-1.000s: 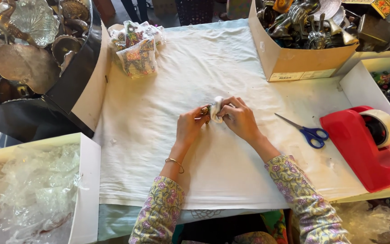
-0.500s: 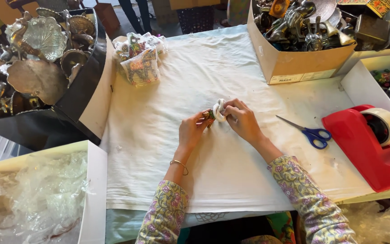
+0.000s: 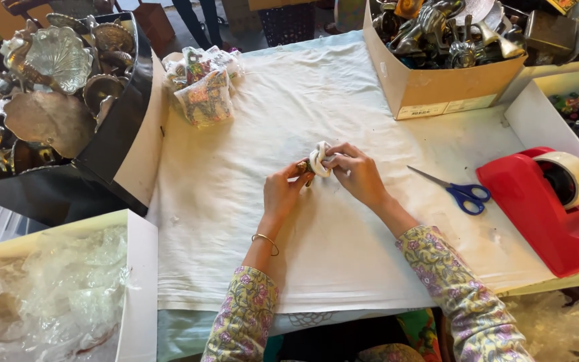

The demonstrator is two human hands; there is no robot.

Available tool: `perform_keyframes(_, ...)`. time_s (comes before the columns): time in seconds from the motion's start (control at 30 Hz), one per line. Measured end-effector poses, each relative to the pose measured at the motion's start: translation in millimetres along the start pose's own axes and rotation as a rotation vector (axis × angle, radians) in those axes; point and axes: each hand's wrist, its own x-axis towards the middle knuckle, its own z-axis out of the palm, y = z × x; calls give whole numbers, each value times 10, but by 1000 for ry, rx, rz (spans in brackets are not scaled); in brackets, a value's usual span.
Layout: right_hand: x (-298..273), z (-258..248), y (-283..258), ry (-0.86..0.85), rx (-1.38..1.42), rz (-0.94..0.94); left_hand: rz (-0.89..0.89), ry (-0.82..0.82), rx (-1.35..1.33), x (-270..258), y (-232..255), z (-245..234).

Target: Inspecting decorative figurines and carefully wrapping them in protective tissue paper and bubble wrap at a fulfillment station.

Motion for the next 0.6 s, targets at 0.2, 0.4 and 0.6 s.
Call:
perform_keyframes(0.2, -89, -11, 247, -124, -136, -22, 8, 54, -35, -36, -10, -5)
perform_keyframes(0.4, -4, -122, 63, 200, -168, 62, 476, 13, 658, -91, 165, -52)
perform_keyframes(0.6, 53, -211, -104, 209, -53, 31, 463, -167, 494, -90, 113, -109)
